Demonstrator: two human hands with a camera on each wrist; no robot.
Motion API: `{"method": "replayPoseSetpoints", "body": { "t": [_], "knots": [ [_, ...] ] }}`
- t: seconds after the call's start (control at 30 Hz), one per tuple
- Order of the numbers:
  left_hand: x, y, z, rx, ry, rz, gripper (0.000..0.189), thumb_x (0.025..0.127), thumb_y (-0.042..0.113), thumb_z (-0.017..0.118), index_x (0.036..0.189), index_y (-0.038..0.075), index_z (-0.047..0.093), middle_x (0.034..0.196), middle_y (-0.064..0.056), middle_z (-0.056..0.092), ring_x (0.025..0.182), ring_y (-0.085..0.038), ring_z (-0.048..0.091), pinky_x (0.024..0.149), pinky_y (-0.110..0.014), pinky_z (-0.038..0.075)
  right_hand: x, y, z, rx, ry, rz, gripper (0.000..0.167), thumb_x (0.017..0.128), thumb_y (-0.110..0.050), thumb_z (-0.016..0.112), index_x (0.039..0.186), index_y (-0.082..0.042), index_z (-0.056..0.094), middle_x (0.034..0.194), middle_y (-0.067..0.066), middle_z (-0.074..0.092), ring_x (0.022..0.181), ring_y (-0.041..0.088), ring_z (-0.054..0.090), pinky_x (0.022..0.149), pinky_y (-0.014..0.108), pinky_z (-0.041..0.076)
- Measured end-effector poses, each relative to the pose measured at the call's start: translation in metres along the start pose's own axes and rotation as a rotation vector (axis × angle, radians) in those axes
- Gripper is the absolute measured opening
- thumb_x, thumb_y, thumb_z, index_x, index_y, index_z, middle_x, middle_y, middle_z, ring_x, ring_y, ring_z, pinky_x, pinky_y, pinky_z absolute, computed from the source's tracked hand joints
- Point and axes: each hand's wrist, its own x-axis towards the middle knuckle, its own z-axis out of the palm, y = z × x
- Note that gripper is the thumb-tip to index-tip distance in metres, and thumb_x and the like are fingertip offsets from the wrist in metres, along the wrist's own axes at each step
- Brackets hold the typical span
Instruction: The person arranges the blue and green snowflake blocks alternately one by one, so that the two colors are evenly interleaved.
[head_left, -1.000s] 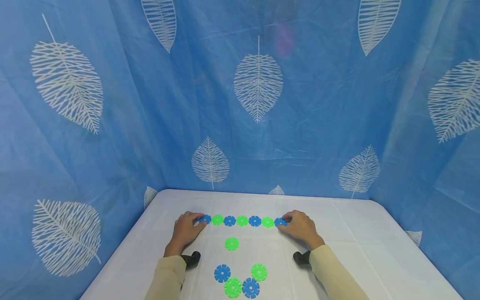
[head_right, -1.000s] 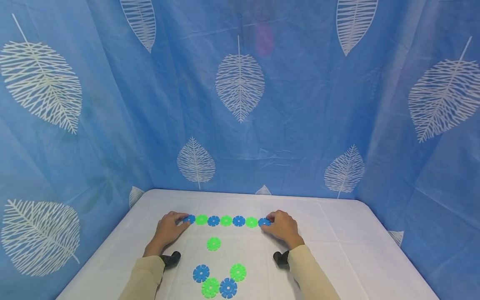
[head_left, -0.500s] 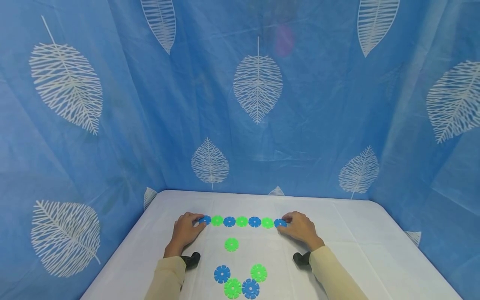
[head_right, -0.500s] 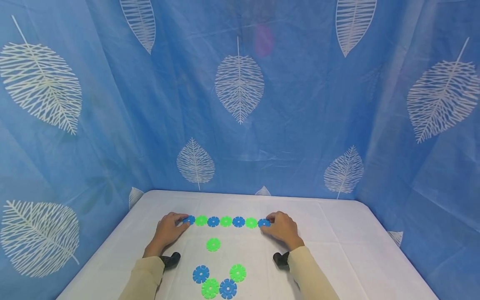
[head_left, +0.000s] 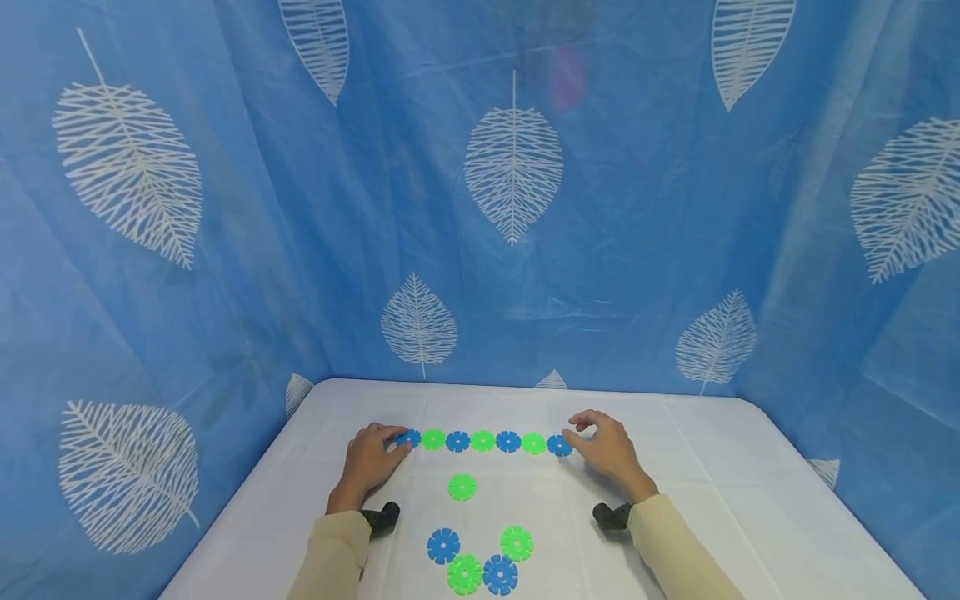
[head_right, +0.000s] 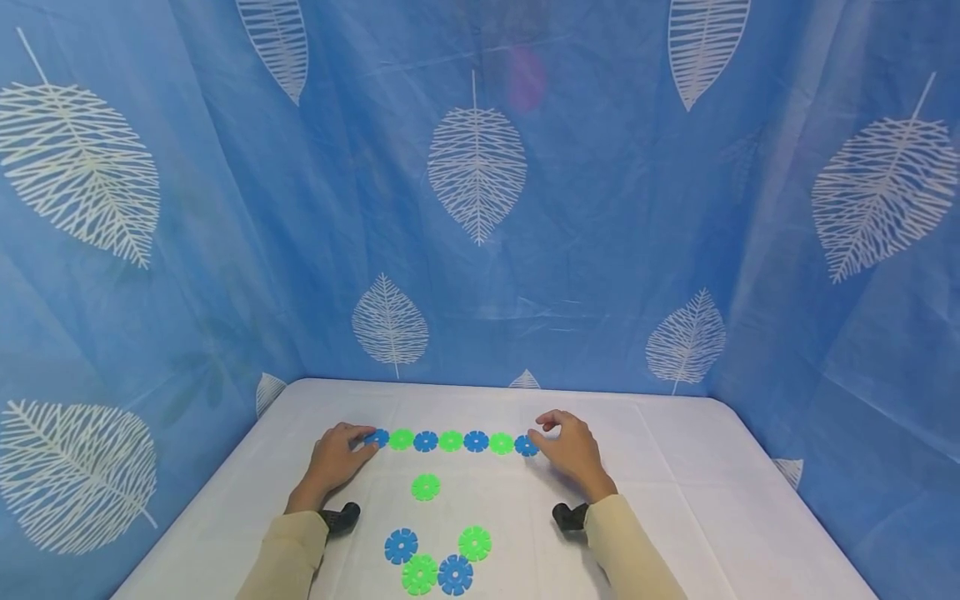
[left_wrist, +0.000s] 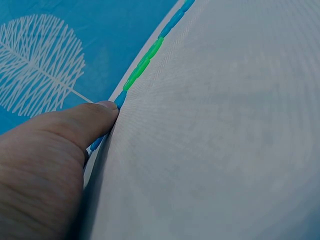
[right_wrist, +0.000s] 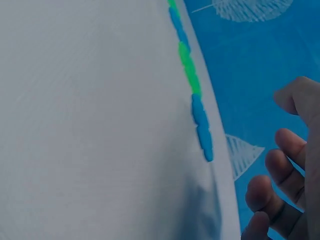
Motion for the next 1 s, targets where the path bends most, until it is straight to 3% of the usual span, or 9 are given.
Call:
{"method": "replayPoseSetpoints", "body": {
  "t": [0.13, 0.27, 0.57, 0.8, 1.0],
  "knots": [
    [-0.001, 0.000, 0.000, -0.002, -0.005, -0.008, 0.036, 0.090, 0.035, 0.074, 0.122, 0.019, 0.073, 0.119, -0.011, 0.065, 0.114, -0.031, 0.058, 0.098, -0.053, 0.044, 0.000, -0.008, -0.005, 0.015, 0.021, -0.038, 0.030, 0.087, -0.034, 0.077, 0.110, -0.016, 0.073, 0.100, 0.001, 0.069, 0.064, 0.012, 0.051, 0.059, 0.028, 0.041],
    [-0.002, 0.001, -0.001, -0.002, -0.007, -0.015, 0.036, 0.089, 0.035, 0.074, 0.122, 0.020, 0.073, 0.120, -0.010, 0.065, 0.115, -0.031, 0.058, 0.099, -0.053, 0.043, -0.001, -0.018, -0.011, 0.020, 0.059, -0.134, 0.030, 0.086, -0.032, 0.078, 0.109, -0.015, 0.073, 0.099, 0.000, 0.069, 0.059, 0.008, 0.051, 0.056, 0.025, 0.043],
    [-0.001, 0.000, 0.000, -0.006, -0.009, -0.017, 0.037, 0.090, 0.035, 0.073, 0.123, 0.019, 0.072, 0.120, -0.011, 0.065, 0.115, -0.031, 0.058, 0.100, -0.054, 0.043, -0.011, -0.051, -0.031, 0.118, 0.134, -0.279, 0.024, 0.090, -0.027, 0.075, 0.111, -0.015, 0.071, 0.098, 0.000, 0.069, 0.061, 0.006, 0.052, 0.056, 0.023, 0.047],
    [0.001, 0.000, 0.000, -0.009, -0.019, -0.018, 0.037, 0.091, 0.037, 0.072, 0.124, 0.020, 0.072, 0.122, -0.011, 0.064, 0.117, -0.032, 0.057, 0.102, -0.055, 0.042, -0.024, -0.073, -0.041, 0.157, 0.093, -0.406, 0.023, 0.089, -0.022, 0.077, 0.111, -0.022, 0.071, 0.106, -0.001, 0.072, 0.063, 0.001, 0.055, 0.057, 0.023, 0.051],
    [0.001, -0.001, 0.000, -0.008, -0.027, -0.016, 0.038, 0.091, 0.038, 0.072, 0.124, 0.020, 0.071, 0.123, -0.010, 0.064, 0.118, -0.031, 0.057, 0.101, -0.055, 0.042, -0.041, -0.088, -0.046, 0.206, -0.011, -0.423, 0.026, 0.089, -0.023, 0.077, 0.114, -0.028, 0.069, 0.109, -0.007, 0.070, 0.065, 0.002, 0.057, 0.056, 0.024, 0.051]
  ]
}}
